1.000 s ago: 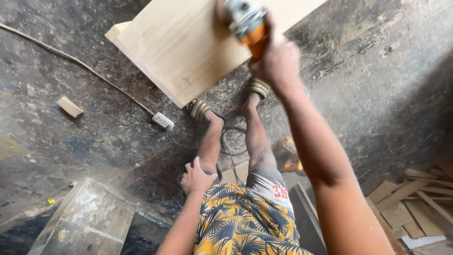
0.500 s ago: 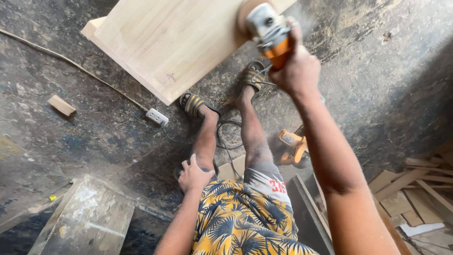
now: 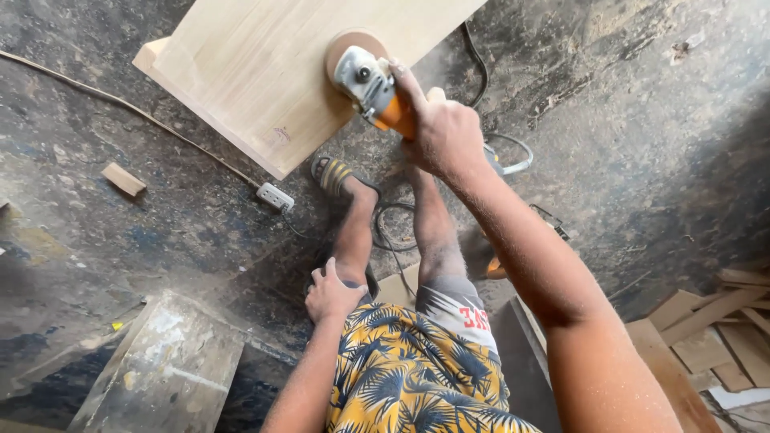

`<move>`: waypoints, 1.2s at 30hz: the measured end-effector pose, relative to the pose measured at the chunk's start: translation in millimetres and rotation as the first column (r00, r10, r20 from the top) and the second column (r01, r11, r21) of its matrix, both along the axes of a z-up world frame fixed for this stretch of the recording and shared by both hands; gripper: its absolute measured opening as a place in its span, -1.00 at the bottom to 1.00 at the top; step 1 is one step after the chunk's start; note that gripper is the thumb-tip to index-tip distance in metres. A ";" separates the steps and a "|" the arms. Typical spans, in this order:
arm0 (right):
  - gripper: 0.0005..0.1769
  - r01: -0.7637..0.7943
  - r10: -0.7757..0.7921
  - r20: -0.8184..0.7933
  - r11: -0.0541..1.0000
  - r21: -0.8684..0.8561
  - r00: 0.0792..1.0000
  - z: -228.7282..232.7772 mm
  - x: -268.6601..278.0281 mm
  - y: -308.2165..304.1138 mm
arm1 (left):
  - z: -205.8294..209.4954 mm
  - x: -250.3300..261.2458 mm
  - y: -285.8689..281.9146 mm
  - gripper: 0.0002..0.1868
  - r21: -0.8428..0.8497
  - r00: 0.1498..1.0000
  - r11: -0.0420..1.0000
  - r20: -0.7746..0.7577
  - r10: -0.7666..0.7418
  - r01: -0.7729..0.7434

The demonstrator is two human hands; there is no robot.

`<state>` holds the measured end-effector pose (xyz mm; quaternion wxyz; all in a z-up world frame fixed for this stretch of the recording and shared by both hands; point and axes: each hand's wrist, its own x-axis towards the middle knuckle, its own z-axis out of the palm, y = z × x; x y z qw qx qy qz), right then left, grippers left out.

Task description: The person uses an electric sander to smooth the surface of a large, light-colored wooden board. They move the sander across the board's surface and edges, then lift the board to reveal its internal structure before continuing to sand.

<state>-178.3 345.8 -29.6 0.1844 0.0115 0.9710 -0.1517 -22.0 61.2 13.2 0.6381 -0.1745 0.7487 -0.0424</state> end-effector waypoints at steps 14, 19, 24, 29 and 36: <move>0.09 0.223 -0.217 -0.088 0.972 0.069 0.972 -2.6 -28.8 80.4 | -2.5 3.1 -0.5 0.08 -0.003 1.000 1.000 -0.004 0.002 -0.002; 0.23 0.147 -0.151 0.024 0.982 0.115 0.988 -16.8 -8.9 29.2 | 0.2 0.4 2.4 0.06 -0.007 0.999 1.000 0.031 0.009 -0.009; 0.09 -0.054 0.054 0.005 0.997 0.052 0.999 -1.3 -13.2 1.0 | 1.1 0.2 8.0 0.05 -0.011 1.000 1.000 0.027 -0.004 0.004; 0.03 -0.047 0.046 0.007 0.992 0.114 0.999 3.0 -28.4 23.5 | 0.4 1.9 9.4 0.06 -0.013 1.000 1.000 0.020 0.005 -0.005; -0.07 0.170 -0.171 0.005 0.982 0.078 0.985 8.1 -47.1 65.9 | -0.3 5.3 7.0 0.07 -0.003 0.999 0.999 -0.003 0.048 -0.048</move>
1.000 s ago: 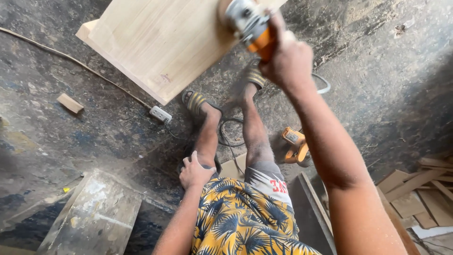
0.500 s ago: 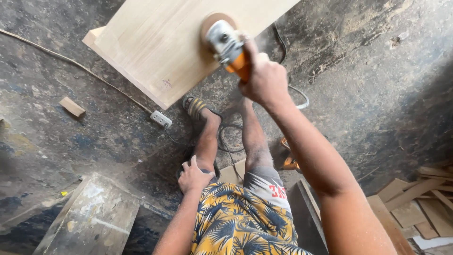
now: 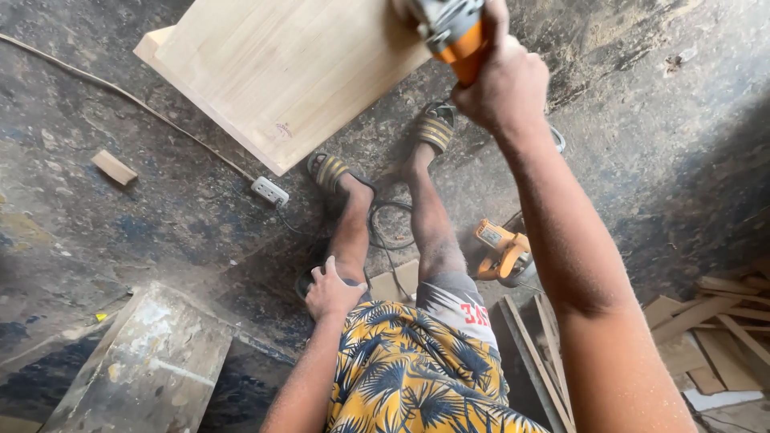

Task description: The person uses an electric sander to smooth the surface of a large, light-colored wooden board. They move the sander across the board's surface and edges, then lift the board to reveal its internal structure before continuing to sand.

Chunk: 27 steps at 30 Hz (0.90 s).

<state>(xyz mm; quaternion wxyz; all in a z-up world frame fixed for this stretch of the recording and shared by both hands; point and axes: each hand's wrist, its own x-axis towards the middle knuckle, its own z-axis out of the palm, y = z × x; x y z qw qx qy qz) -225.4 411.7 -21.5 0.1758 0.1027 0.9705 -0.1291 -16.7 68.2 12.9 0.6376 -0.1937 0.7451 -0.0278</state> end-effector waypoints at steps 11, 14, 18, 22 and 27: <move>-0.11 0.124 -0.124 0.007 0.990 -0.068 0.992 2.0 5.0 -25.5 | 0.7 -7.7 -12.6 0.02 0.004 0.999 1.000 0.040 -0.013 0.013; 0.14 0.044 -0.043 0.005 0.996 -0.081 0.999 -10.9 29.4 -78.0 | -4.8 -2.9 -23.1 0.02 0.030 1.000 0.999 0.005 -0.019 0.018; 0.14 -0.113 0.113 -0.003 0.993 -0.043 0.994 -23.6 61.7 -152.8 | -15.8 16.2 -40.5 0.06 0.057 0.999 0.998 -0.022 -0.034 0.036; 0.29 -0.180 0.197 0.116 0.974 -0.141 0.974 -19.6 81.6 -210.3 | -22.0 19.1 -52.1 0.05 0.085 0.999 0.996 -0.048 -0.005 0.009; 0.13 -0.070 0.072 0.013 0.989 -0.128 0.997 7.4 90.4 -220.2 | -25.0 23.8 -64.5 0.06 0.131 0.995 0.989 -0.058 0.079 -0.071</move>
